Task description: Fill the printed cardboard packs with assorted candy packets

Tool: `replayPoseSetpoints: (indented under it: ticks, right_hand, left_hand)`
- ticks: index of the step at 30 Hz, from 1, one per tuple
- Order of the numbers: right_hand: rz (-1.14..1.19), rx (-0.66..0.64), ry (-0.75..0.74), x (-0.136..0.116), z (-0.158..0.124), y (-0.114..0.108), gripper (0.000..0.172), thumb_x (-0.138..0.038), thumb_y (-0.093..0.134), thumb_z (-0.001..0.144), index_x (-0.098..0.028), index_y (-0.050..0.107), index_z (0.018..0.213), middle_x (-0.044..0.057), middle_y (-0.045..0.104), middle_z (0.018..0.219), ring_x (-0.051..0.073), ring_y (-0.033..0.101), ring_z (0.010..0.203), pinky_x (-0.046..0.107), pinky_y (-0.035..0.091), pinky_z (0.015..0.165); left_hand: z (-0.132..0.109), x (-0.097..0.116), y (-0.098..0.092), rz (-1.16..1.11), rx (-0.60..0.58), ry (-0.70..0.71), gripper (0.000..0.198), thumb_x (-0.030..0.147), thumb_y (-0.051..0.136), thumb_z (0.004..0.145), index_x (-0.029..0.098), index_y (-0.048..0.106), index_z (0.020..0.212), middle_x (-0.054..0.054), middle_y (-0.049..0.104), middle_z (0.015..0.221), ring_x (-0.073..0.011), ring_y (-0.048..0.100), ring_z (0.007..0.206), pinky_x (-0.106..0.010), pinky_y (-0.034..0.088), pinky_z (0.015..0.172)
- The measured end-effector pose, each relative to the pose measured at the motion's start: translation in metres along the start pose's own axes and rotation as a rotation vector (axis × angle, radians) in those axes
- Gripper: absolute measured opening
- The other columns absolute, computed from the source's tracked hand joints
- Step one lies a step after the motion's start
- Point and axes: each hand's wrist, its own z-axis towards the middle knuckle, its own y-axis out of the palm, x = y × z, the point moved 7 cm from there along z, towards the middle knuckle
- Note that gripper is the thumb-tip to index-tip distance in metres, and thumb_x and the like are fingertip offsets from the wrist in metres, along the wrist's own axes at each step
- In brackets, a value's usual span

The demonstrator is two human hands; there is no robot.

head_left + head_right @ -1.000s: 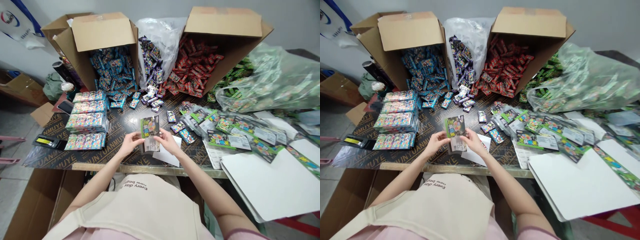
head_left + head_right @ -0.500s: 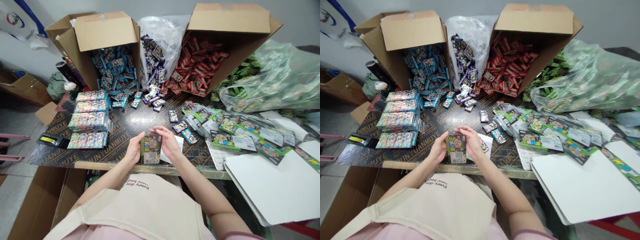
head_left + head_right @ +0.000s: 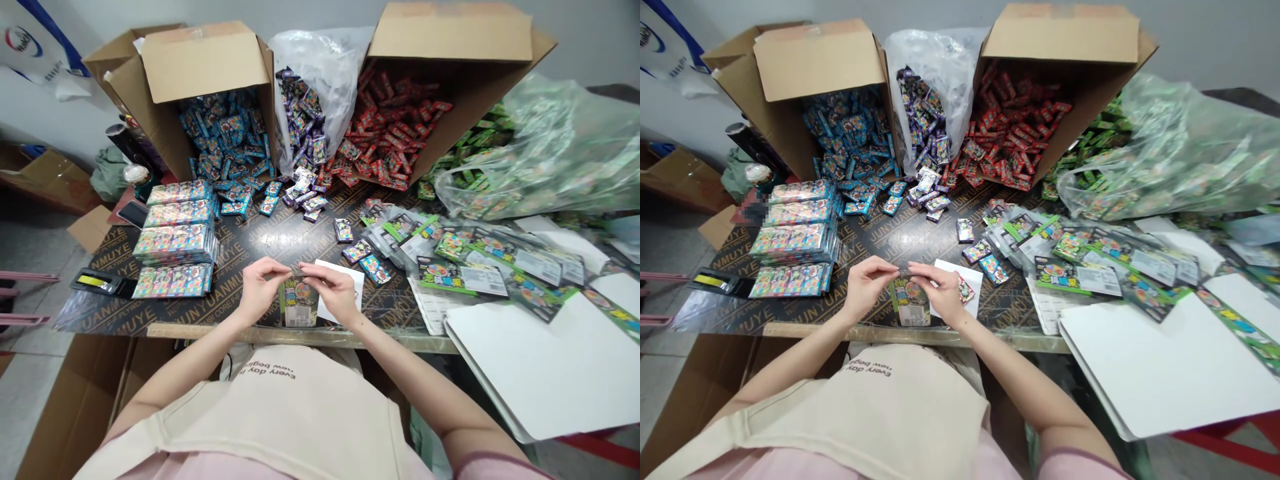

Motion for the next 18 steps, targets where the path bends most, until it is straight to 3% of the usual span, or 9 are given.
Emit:
replayPoseSetpoints:
  ticks: [2, 4, 6, 12, 18]
  right_hand:
    - [-0.129, -0.052, -0.151, -0.009, -0.006, 0.000, 0.014, -0.028, 0.072, 0.075, -0.028, 0.076, 0.089, 0.004, 0.074, 0.104, 0.023, 0.070, 0.099, 0.040, 0.053, 0.093]
    - [-0.188, -0.087, -0.208, -0.014, -0.008, -0.002, 0.014, -0.029, 0.068, 0.080, -0.027, 0.076, 0.091, 0.005, 0.074, 0.105, 0.023, 0.070, 0.098, 0.040, 0.054, 0.091]
    - [-0.218, -0.100, -0.191, -0.018, -0.007, -0.004, 0.015, -0.029, 0.064, 0.083, -0.026, 0.076, 0.092, 0.005, 0.075, 0.101, 0.022, 0.071, 0.094, 0.038, 0.055, 0.088]
    - [-0.186, -0.165, 0.007, -0.024, -0.001, -0.002, 0.014, -0.032, 0.067, 0.081, -0.023, 0.076, 0.085, 0.002, 0.075, 0.081, 0.017, 0.069, 0.070, 0.028, 0.054, 0.065]
    - [-0.137, -0.150, 0.080, -0.021, -0.001, -0.004, 0.014, -0.035, 0.069, 0.079, -0.023, 0.076, 0.081, 0.002, 0.074, 0.078, 0.017, 0.066, 0.068, 0.030, 0.053, 0.064]
  left_hand:
    - [-0.007, 0.023, 0.002, 0.220, -0.009, 0.295, 0.012, 0.031, 0.077, 0.072, 0.020, 0.074, 0.076, -0.006, 0.070, 0.077, -0.0172, 0.064, 0.072, -0.030, 0.050, 0.069]
    - [-0.013, 0.033, 0.006, 0.319, -0.063, 0.423, 0.014, 0.032, 0.078, 0.073, 0.020, 0.074, 0.080, -0.007, 0.071, 0.081, -0.0173, 0.065, 0.072, -0.029, 0.051, 0.068]
    - [-0.012, 0.034, 0.007, 0.337, -0.100, 0.400, 0.011, 0.029, 0.076, 0.075, 0.020, 0.074, 0.080, -0.006, 0.071, 0.081, -0.0167, 0.065, 0.072, -0.028, 0.051, 0.068]
    - [0.002, 0.026, 0.005, 0.209, -0.156, 0.100, 0.008, 0.026, 0.079, 0.070, 0.020, 0.074, 0.069, -0.004, 0.068, 0.067, -0.0159, 0.061, 0.063, -0.025, 0.045, 0.059]
    - [0.002, 0.032, 0.012, 0.195, -0.193, 0.071, 0.012, 0.030, 0.075, 0.073, 0.021, 0.074, 0.066, -0.005, 0.068, 0.066, -0.0181, 0.059, 0.065, -0.027, 0.043, 0.061]
